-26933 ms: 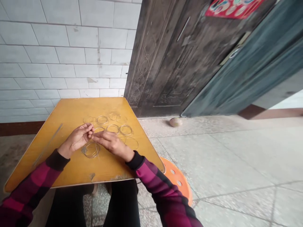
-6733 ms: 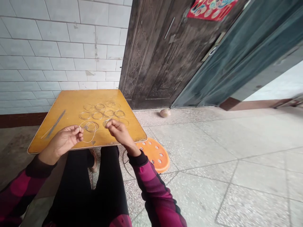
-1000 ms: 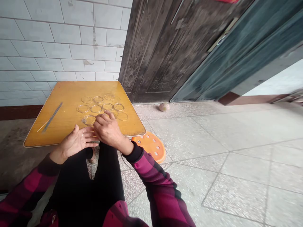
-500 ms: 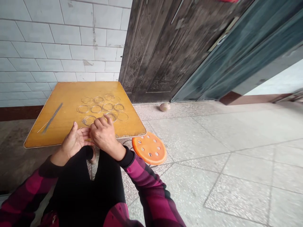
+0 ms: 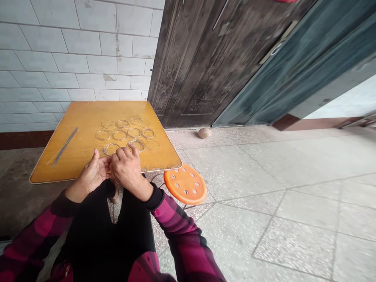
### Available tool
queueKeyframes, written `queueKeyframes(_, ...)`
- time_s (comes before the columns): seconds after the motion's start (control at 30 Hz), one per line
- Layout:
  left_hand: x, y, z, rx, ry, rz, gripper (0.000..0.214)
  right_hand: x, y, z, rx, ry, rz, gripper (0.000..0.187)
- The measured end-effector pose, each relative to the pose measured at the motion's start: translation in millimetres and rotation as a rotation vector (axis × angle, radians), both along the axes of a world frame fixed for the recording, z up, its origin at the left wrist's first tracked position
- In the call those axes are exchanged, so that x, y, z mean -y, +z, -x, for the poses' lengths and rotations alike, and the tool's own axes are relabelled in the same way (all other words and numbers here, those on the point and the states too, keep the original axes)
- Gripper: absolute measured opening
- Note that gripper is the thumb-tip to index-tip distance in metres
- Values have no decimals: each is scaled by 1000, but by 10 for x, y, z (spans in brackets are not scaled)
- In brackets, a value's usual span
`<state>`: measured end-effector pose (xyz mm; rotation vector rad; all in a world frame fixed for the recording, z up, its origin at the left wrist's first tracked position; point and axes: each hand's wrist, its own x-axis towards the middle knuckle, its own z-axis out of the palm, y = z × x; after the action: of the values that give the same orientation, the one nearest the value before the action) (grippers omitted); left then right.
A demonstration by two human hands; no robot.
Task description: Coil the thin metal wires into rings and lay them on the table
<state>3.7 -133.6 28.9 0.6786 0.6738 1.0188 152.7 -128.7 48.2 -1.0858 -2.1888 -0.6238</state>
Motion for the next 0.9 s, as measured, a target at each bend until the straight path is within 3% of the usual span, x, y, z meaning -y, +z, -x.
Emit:
queueKeyframes(0.13,-11,51,68,24,-44,43,70,-24,10,-49,-65,-12,98,16)
queueKeyframes(0.3,30,84,167,67,-71,46,60,-88,62,-187,-363,71,461,13)
queueKeyframes(0.4,49,55,170,62,-86,30,55,-111,92,-236,-460,130,604,12)
queueKeyframes(0.53,48,4,142,53,-66,36,42,-127,90,-264,-525,170,670,12)
queueKeyframes(0.73,54,-19,120,85,-26,42,41,-166,1,-321,-653,263,690,14)
queueKeyframes(0.9,51,-2,144,39,6,56,39,-168,-50,-358,-689,258,735,17)
